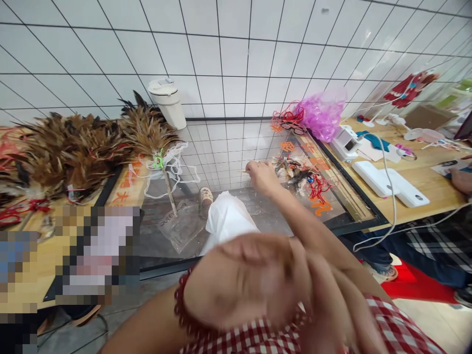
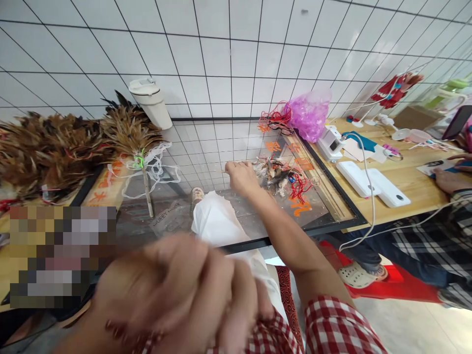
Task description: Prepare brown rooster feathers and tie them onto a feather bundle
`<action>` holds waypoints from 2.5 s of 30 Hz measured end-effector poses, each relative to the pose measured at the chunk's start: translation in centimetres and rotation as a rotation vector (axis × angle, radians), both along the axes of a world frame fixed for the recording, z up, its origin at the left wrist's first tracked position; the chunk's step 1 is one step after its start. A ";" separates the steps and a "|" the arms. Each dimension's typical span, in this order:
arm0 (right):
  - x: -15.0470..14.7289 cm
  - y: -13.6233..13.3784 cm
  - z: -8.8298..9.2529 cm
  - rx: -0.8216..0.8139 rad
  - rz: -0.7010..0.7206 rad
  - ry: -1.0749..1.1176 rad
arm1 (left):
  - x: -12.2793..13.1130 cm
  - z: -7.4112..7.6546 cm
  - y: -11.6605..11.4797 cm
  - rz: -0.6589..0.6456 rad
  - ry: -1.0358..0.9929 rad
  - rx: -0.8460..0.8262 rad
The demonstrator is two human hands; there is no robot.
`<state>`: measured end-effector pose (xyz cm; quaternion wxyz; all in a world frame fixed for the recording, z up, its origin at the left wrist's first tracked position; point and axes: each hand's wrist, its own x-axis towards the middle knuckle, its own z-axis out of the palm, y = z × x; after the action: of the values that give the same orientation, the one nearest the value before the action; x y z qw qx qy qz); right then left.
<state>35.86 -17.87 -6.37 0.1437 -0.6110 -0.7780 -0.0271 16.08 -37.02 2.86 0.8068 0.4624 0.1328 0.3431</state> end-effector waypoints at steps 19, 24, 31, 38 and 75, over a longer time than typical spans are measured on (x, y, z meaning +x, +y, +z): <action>1.0 -0.1 -0.2 0.241 0.158 -0.097 | 2.9 -8.2 21.8 0.518 0.609 -0.174; 0.8 -0.4 0.2 0.190 0.188 -0.094 | 3.3 -8.3 21.5 0.606 0.586 -0.153; 0.3 -0.2 -0.2 0.218 0.200 -0.045 | 3.4 -8.7 21.0 0.426 0.717 0.019; 2.0 0.1 0.1 0.249 0.011 0.016 | 2.7 -8.2 20.7 0.459 0.598 -0.136; 0.8 0.0 -0.2 -0.479 0.244 1.299 | 3.2 -8.2 20.1 0.308 0.350 -0.304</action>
<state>36.70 -17.84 -6.61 0.4429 -0.4267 -0.5823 0.5318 19.33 -16.96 -5.33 0.7702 0.3625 0.3887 0.3526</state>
